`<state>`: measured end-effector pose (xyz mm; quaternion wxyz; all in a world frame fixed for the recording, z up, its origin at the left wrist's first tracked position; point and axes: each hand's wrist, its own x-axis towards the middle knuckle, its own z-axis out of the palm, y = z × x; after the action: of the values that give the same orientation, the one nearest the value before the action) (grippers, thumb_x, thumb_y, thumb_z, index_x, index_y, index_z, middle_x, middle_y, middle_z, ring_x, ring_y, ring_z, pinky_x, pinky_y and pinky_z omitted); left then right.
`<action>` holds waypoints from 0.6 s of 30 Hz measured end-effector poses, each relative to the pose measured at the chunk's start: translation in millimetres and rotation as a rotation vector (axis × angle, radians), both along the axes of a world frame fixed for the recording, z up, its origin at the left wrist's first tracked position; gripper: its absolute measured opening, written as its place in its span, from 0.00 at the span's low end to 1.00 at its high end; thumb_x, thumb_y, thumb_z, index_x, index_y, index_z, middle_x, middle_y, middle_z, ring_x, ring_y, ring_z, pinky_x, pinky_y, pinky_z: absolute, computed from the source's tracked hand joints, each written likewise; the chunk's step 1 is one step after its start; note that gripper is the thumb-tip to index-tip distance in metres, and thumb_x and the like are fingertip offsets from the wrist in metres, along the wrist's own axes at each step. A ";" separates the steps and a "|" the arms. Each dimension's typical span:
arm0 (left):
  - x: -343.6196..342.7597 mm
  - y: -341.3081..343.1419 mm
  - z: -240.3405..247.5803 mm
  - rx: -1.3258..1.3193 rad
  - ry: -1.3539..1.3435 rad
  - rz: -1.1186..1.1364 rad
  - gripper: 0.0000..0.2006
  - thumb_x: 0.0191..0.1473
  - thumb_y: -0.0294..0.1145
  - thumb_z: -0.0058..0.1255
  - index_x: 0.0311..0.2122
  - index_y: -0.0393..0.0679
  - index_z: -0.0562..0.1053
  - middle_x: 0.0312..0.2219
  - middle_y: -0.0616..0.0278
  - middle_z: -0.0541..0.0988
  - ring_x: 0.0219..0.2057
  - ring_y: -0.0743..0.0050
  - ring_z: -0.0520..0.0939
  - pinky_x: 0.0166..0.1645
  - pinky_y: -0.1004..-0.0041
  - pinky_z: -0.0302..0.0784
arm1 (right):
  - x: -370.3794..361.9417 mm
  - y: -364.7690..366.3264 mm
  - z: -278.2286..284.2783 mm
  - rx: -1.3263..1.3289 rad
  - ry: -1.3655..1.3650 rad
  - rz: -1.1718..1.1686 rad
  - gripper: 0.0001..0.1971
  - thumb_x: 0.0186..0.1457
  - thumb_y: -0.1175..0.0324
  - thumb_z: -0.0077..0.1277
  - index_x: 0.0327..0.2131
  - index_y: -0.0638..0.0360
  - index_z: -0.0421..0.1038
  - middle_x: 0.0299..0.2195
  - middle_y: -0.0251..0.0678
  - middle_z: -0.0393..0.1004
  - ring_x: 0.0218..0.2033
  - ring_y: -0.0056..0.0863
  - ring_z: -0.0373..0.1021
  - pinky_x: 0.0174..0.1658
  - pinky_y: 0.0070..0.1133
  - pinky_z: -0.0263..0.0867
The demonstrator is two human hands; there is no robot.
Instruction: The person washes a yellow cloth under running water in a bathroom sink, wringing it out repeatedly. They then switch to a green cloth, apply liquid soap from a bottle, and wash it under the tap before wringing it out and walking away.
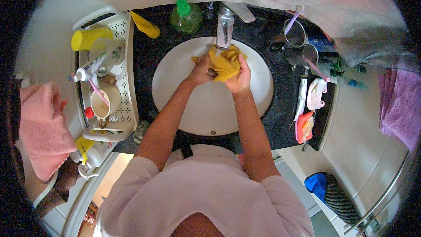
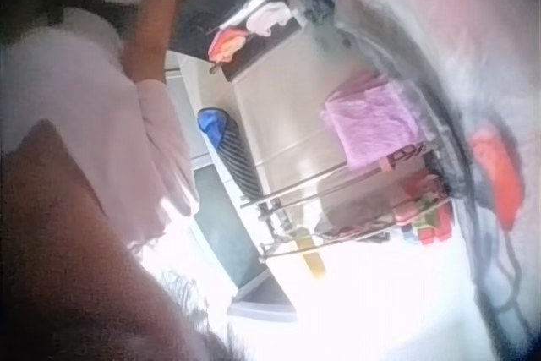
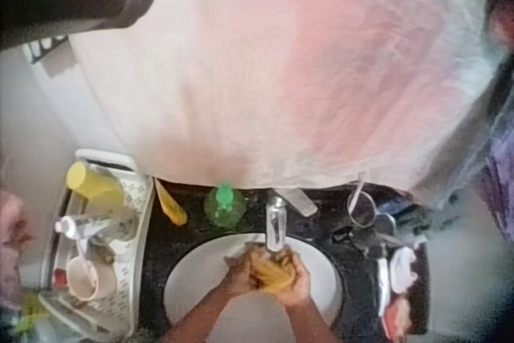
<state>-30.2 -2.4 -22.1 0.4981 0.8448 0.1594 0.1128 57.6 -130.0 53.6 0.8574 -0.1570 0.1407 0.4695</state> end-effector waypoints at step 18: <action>23.6 -32.2 53.3 -0.234 0.094 0.621 0.12 0.38 0.33 0.57 0.30 0.41 0.72 0.24 0.54 0.76 0.27 0.48 0.77 0.34 0.60 0.73 | -27.6 38.2 -61.8 -0.432 -0.174 -0.044 0.14 0.60 0.54 0.37 0.39 0.52 0.66 0.33 0.36 0.70 0.34 0.32 0.69 0.40 0.28 0.68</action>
<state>-6.5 -34.6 31.3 0.5256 0.6972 0.4441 0.2010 30.0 -91.8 -8.2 0.8228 -0.3736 0.1670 0.3943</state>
